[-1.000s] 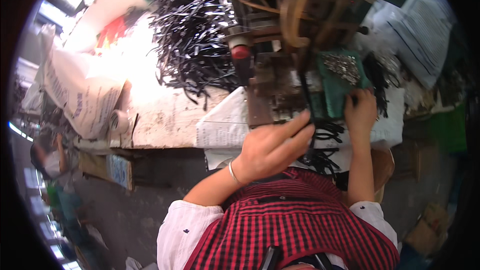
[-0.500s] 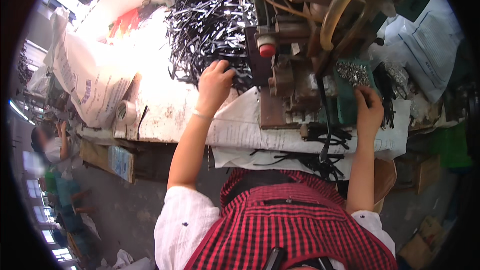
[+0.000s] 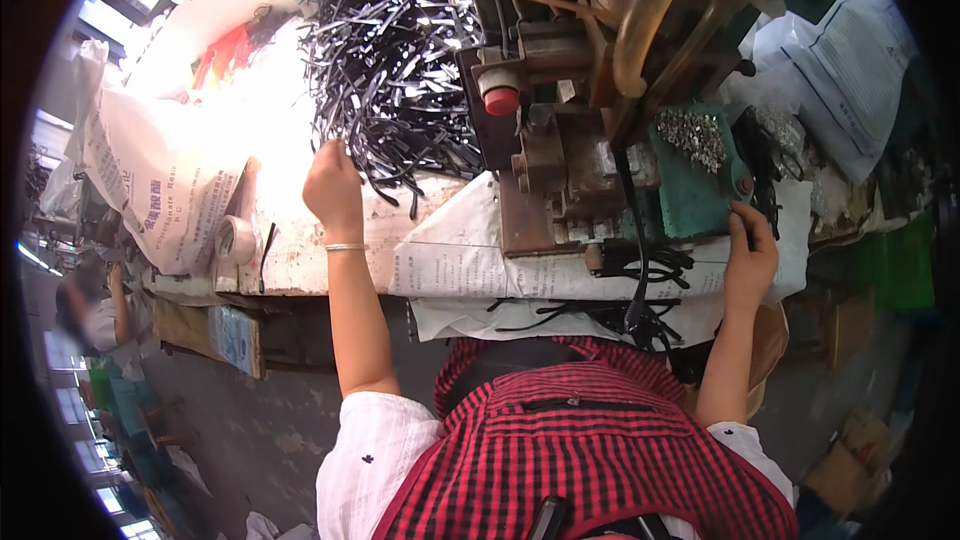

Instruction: The person repeatedly picks up small black plastic hair clips and metal pins, inserts them into a press machine, and operates the lever to attach the pins. Finished clips are placed on a green tray while excess clips remain on the table.

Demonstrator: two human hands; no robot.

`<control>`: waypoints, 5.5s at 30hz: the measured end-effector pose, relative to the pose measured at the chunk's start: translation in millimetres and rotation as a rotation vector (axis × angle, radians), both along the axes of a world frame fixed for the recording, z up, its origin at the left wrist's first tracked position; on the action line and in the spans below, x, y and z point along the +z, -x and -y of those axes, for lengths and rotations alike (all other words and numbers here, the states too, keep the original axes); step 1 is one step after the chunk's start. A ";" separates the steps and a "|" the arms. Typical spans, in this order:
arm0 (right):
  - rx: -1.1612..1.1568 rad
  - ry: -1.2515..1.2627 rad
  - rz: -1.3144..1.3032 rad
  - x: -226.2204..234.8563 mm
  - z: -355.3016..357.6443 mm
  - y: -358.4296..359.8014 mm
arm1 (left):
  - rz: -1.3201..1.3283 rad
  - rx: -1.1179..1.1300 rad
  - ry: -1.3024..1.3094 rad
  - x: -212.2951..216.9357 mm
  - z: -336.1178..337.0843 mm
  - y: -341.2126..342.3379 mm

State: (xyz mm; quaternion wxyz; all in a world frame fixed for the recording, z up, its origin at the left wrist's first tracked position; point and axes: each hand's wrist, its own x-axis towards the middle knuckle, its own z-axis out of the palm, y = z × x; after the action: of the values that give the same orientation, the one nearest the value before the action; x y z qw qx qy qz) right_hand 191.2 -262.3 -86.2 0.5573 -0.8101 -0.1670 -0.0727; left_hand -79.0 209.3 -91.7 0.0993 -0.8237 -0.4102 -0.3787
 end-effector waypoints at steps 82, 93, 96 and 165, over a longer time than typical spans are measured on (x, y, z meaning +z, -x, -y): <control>-0.115 0.126 0.149 -9.3 38.5 -6.8 | 0.307 -0.371 0.149 -10.6 32.6 -5.6; 0.297 -0.275 0.184 75.3 -129.9 21.4 | 0.451 -0.184 0.715 -28.5 34.4 -72.5; 0.347 -0.415 0.066 65.2 -133.6 38.1 | 0.636 -0.360 0.678 -24.2 60.1 -52.5; -0.059 0.015 0.159 11.7 -5.6 16.7 | 0.654 -0.449 1.017 -55.8 33.0 19.0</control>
State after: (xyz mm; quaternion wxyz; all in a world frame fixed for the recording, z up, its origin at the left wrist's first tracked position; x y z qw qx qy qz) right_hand 174.5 -256.7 -74.5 0.5338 -0.8105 -0.1875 -0.1517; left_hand -98.0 176.3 -147.5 -0.5152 -0.6758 -0.3651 -0.3802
